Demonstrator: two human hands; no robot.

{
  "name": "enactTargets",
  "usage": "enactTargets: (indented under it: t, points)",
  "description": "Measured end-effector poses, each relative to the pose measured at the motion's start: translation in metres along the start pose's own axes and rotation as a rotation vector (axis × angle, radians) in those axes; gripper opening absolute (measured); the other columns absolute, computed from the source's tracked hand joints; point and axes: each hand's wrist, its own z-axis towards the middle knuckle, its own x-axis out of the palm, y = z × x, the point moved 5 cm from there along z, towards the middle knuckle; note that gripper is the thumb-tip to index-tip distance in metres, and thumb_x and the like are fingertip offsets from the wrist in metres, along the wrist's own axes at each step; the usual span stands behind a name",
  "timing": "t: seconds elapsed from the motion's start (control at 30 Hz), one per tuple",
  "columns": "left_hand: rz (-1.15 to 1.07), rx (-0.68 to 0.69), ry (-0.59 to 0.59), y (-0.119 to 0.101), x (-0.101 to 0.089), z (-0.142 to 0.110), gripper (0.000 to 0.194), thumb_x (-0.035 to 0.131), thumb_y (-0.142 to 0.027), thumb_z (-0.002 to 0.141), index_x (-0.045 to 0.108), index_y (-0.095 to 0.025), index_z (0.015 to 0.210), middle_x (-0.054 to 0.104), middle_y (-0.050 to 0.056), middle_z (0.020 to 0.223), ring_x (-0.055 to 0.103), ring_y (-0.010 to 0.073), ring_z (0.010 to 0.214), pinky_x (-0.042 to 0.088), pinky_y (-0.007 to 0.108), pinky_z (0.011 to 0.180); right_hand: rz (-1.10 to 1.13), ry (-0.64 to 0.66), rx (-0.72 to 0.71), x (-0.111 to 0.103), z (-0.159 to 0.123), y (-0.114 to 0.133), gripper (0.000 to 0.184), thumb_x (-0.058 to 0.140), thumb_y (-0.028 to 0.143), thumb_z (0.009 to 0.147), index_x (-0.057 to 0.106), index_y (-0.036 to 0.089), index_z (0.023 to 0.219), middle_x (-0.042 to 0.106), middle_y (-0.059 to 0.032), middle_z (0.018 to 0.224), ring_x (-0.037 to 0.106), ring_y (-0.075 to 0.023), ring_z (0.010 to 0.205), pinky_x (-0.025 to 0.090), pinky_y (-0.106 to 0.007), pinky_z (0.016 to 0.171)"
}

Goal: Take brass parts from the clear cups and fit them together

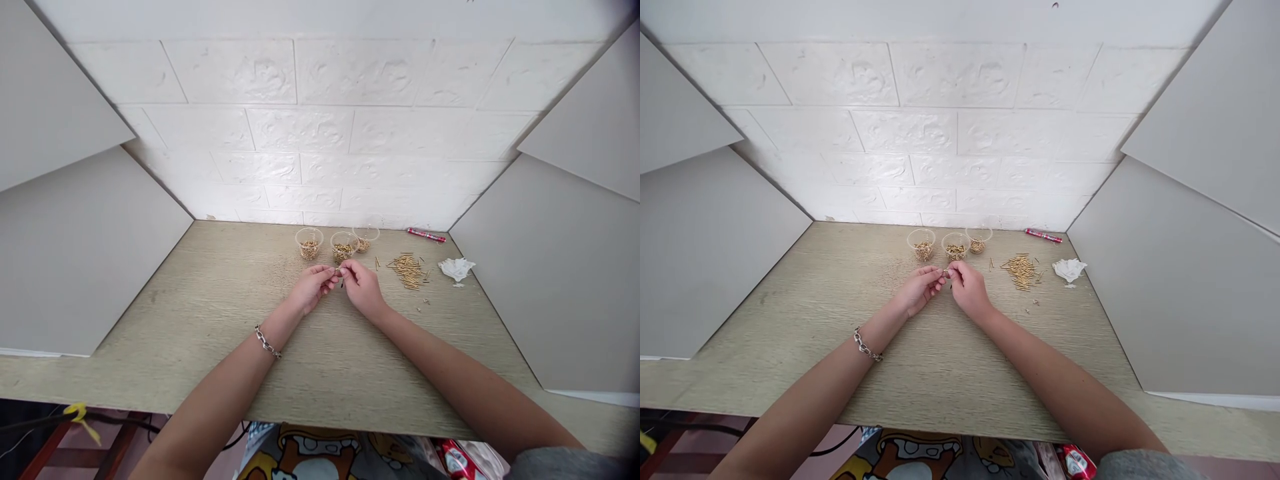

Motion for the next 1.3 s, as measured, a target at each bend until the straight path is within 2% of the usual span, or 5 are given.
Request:
enactTargets:
  t: [0.3,0.53,0.63,0.93,1.3]
  points:
    - [0.145,0.046,0.017,-0.002,0.001,0.000,0.022,0.061,-0.032,0.067,0.054,-0.011,0.070,0.052,-0.001,0.061,0.042,0.0047,0.049,0.028,0.017,0.046,0.043,-0.044,0.018,0.000,-0.001,-0.002,0.014,0.041,0.028,0.080,0.049,0.018,0.080,0.056,-0.0013,0.071,0.051,-0.0123,0.063,0.041,-0.025,0.060]
    - [0.983,0.424,-0.038,-0.025,0.002,-0.007,0.021,0.044,-0.028,0.079,0.056,-0.015,0.066,0.056,-0.001,0.064,0.050,0.0109,0.062,0.035,0.022,0.059,-0.077,-0.038,-0.044,-0.001,-0.002,0.000,0.013,0.041,0.026,0.079,0.051,0.018,0.077,0.054,0.0002,0.065,0.047,-0.0110,0.056,0.037,-0.023,0.055]
    - [1.159,0.561,-0.029,-0.029,0.005,-0.011,0.019,0.040,-0.020,0.081,0.057,-0.016,0.073,0.058,0.000,0.070,0.051,0.0115,0.067,0.036,0.022,0.063,-0.084,-0.022,-0.047,0.000,-0.001,-0.001,0.014,0.041,0.026,0.079,0.052,0.018,0.077,0.055,-0.0002,0.067,0.047,-0.0110,0.057,0.037,-0.023,0.056]
    - [1.321,0.728,-0.001,-0.030,0.008,-0.013,0.020,0.038,-0.014,0.082,0.057,-0.014,0.081,0.058,0.004,0.074,0.051,0.0124,0.069,0.038,0.023,0.065,-0.064,0.005,-0.030,0.000,0.000,-0.002,0.014,0.041,0.026,0.079,0.052,0.018,0.077,0.055,0.0001,0.065,0.049,-0.0114,0.056,0.038,-0.024,0.057]
    - [1.291,0.719,0.017,-0.028,0.006,-0.012,0.022,0.037,-0.010,0.080,0.058,-0.015,0.082,0.059,0.004,0.077,0.052,0.0123,0.071,0.039,0.023,0.067,0.154,0.121,0.097,0.004,0.004,-0.008,0.010,0.042,0.025,0.077,0.049,0.019,0.077,0.055,0.0006,0.069,0.051,-0.0106,0.052,0.041,-0.024,0.053]
